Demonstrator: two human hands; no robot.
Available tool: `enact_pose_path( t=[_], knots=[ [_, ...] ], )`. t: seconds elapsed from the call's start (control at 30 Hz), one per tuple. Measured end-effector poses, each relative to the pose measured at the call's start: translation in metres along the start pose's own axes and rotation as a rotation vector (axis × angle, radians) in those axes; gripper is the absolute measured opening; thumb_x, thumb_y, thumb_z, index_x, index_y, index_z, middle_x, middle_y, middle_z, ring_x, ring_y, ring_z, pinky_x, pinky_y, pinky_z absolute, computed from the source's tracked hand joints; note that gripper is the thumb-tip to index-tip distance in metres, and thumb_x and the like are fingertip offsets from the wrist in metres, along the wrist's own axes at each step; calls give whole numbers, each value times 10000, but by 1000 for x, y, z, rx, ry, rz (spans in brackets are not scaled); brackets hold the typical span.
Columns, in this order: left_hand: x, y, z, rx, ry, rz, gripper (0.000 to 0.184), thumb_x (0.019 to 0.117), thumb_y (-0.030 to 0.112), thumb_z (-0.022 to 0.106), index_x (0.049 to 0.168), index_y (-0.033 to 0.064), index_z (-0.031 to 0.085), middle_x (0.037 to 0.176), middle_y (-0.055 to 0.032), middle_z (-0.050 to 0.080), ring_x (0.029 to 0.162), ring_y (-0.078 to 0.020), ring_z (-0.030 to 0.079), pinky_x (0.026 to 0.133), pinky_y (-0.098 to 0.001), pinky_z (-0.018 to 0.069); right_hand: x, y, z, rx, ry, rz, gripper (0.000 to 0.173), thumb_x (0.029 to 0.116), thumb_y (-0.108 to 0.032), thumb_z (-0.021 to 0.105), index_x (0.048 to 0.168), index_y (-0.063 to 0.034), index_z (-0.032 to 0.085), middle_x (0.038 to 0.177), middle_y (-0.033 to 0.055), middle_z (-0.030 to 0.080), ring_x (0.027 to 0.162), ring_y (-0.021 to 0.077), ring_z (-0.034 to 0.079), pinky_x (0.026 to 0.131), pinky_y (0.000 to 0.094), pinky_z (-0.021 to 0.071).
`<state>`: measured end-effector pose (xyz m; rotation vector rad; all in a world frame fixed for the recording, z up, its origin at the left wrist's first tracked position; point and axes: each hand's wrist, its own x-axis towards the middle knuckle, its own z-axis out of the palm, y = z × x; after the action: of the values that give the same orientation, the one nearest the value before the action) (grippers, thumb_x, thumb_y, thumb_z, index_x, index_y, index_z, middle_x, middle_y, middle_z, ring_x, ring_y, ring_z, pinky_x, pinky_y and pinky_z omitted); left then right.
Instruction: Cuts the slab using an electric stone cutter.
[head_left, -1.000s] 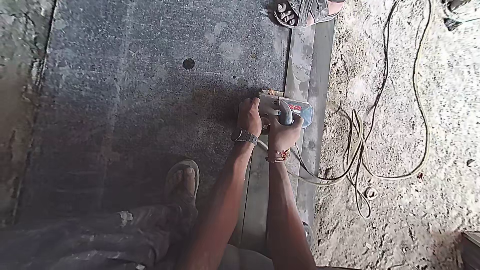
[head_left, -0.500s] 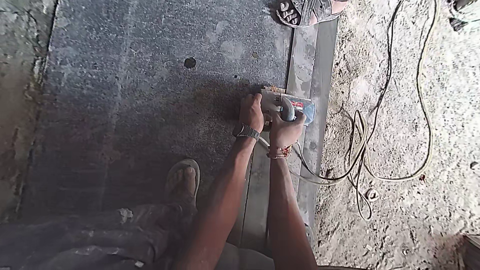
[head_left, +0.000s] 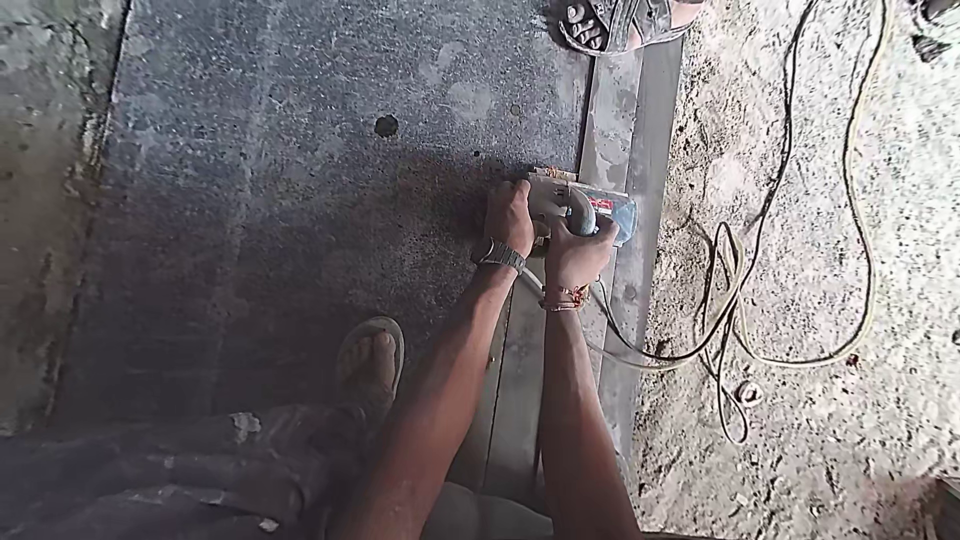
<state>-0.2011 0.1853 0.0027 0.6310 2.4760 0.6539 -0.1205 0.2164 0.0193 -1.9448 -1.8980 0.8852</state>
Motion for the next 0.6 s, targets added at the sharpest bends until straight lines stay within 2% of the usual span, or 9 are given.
enact_pose_path(
  t=[0.1, 0.17, 0.27, 0.33, 0.4, 0.47, 0.53, 0.6],
  knots=[
    [-1, 2, -2, -4, -15, -2, 550, 795, 138, 859, 1280, 5, 638, 1250, -251, 628, 1229, -404, 588, 1062, -496, 472, 5, -1, -3, -19, -38, -4, 585, 826, -405, 817, 1278, -119, 579, 928, 142, 702, 849, 352, 691, 714, 563, 524],
    [0, 3, -4, -7, 11, 17, 517, 811, 89, 826, 1283, -12, 640, 1239, -266, 629, 1215, -419, 594, 1050, -512, 476, 13, -2, -5, 7, -111, -40, 531, 826, -418, 831, 1199, -107, 617, 920, 152, 699, 871, 361, 684, 731, 576, 519],
    [-1, 4, -5, 4, 23, 38, 509, 815, 70, 831, 1277, -22, 637, 1229, -277, 627, 1198, -439, 595, 1035, -538, 485, 27, 3, -8, 139, -280, -82, 340, 838, -314, 842, 1042, -81, 701, 845, 127, 692, 809, 304, 674, 730, 548, 526],
    [0, 5, -7, 12, 0, 29, 499, 833, 55, 813, 1291, -15, 630, 1250, -278, 619, 1221, -443, 581, 1045, -543, 479, 33, 4, -10, 232, -371, -70, 290, 847, -252, 832, 1021, -55, 709, 829, 116, 695, 781, 264, 674, 747, 518, 538],
    [1, 10, -13, 33, -55, -10, 465, 895, 11, 717, 1347, 3, 608, 1312, -272, 601, 1286, -429, 553, 1089, -524, 456, 35, 4, -10, 273, -381, -65, 302, 830, -256, 836, 1009, -47, 712, 813, 105, 695, 753, 243, 675, 731, 500, 545],
    [0, 14, -19, 77, -96, 3, 447, 935, -5, 636, 1380, -3, 585, 1352, -275, 586, 1319, -419, 538, 1123, -498, 432, 30, -1, -16, 195, -347, -51, 404, 840, -312, 820, 1115, -41, 701, 910, 147, 715, 857, 304, 694, 790, 552, 544],
    [3, 18, -29, 114, -127, 32, 494, 946, 14, 622, 1430, -28, 533, 1406, -294, 546, 1358, -424, 503, 1155, -482, 397, 26, -13, -19, 126, -303, -35, 509, 848, -343, 815, 1225, -38, 662, 1011, 192, 721, 954, 368, 700, 838, 601, 539],
    [3, 21, -33, 188, -193, 31, 556, 942, 44, 637, 1471, -27, 479, 1446, -298, 504, 1384, -425, 476, 1159, -470, 395, 21, -19, -20, 51, -266, 5, 565, 852, -369, 809, 1283, -53, 626, 1038, 203, 723, 979, 393, 703, 837, 616, 538]
  ],
)
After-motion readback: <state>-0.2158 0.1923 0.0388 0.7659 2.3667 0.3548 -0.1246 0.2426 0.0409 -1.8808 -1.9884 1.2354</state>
